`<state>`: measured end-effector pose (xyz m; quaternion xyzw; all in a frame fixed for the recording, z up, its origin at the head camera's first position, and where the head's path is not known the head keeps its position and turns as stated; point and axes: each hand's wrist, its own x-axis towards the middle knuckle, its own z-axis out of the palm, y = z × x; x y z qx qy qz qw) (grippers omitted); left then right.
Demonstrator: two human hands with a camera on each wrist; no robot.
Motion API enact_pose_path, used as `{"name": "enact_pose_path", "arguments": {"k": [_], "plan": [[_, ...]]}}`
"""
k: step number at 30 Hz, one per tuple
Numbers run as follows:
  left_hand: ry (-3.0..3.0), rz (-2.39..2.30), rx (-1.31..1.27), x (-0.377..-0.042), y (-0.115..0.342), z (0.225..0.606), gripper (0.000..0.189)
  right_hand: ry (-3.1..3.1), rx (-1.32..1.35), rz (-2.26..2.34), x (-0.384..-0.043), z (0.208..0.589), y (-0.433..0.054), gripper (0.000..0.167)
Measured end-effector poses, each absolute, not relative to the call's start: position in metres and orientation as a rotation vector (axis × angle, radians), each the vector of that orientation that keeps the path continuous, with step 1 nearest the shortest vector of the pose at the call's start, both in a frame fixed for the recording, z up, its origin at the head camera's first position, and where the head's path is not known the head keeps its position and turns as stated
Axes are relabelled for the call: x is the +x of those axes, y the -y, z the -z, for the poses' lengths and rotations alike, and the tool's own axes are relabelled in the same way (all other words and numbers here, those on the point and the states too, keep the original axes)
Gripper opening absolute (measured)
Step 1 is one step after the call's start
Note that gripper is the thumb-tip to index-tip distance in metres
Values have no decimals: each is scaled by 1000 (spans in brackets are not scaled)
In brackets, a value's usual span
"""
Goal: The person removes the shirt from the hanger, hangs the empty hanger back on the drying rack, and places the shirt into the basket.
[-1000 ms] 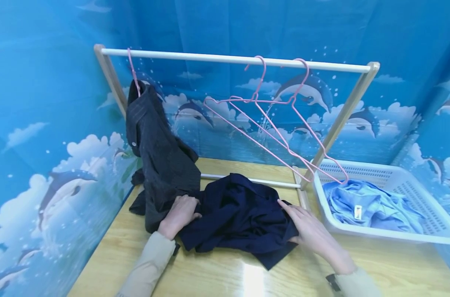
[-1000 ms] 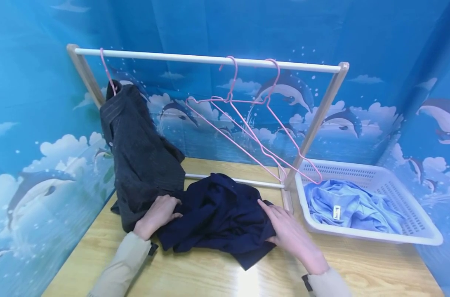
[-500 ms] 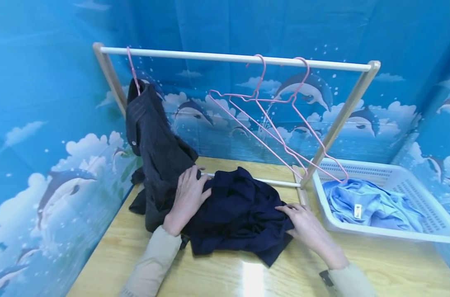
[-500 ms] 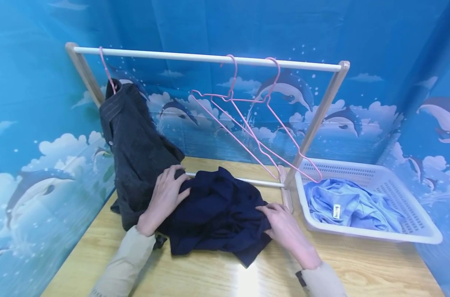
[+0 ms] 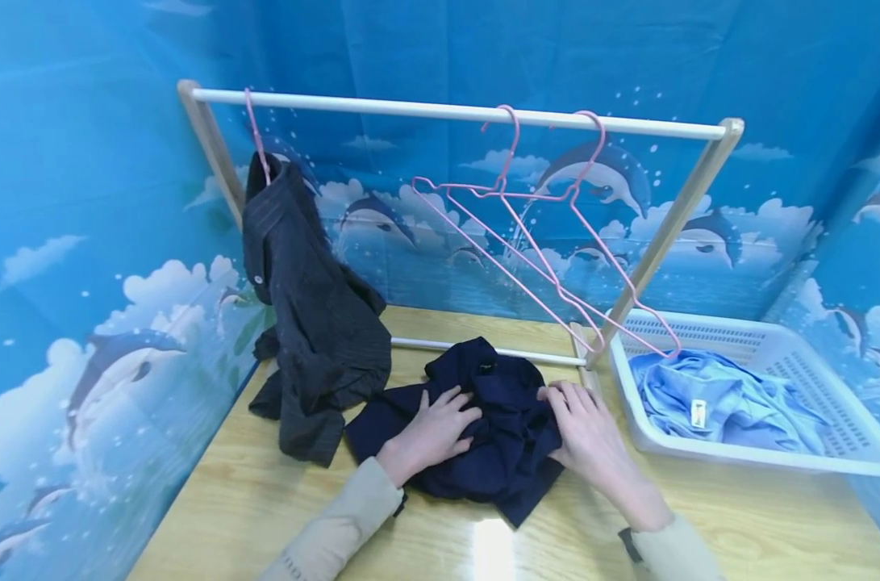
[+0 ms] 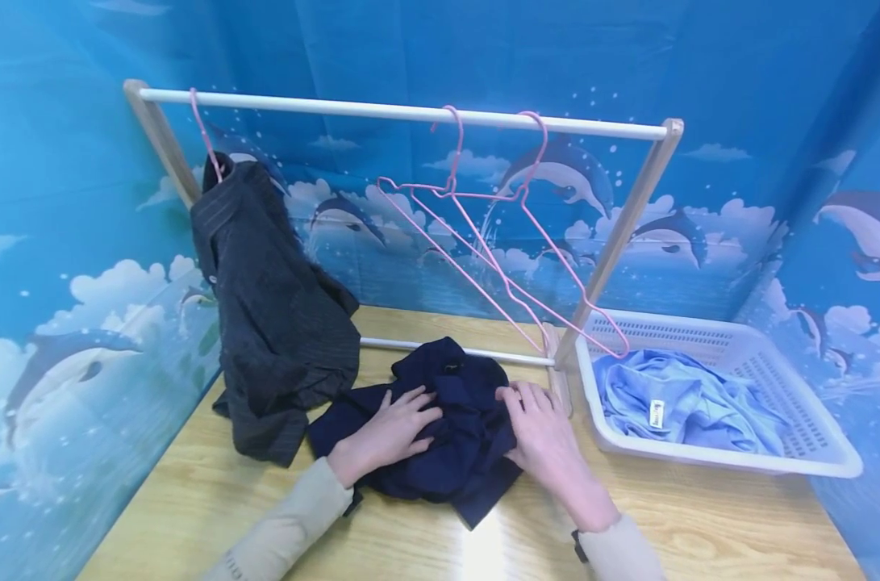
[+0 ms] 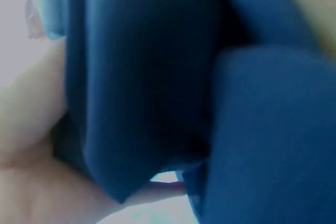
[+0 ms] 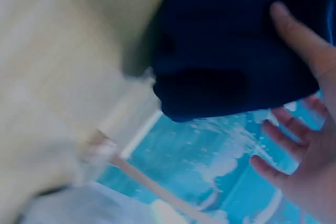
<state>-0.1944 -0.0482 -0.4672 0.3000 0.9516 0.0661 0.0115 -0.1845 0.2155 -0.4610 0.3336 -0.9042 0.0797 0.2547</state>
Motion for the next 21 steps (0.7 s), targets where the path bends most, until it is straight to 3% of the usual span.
{"name": "enact_pose_path", "arguments": {"k": [3,5,10,15,21], "plan": [[-2950,-192,943,-193,51,464,41,2470,1019,-182,-189,453,-207,120],[-2923,-239,922,-191,52,458,49,2543,1115,-177,-192,449,-200,131],[-2920,-370,848,-181,58,446,85,2619,1221,-150,-204,448,-185,130],[-2928,-288,752,-180,65,452,122,2688,1122,-33,-218,448,-176,133],[-2939,-329,585,-199,71,472,138,3102,998,-41,-226,463,-170,140]]}}
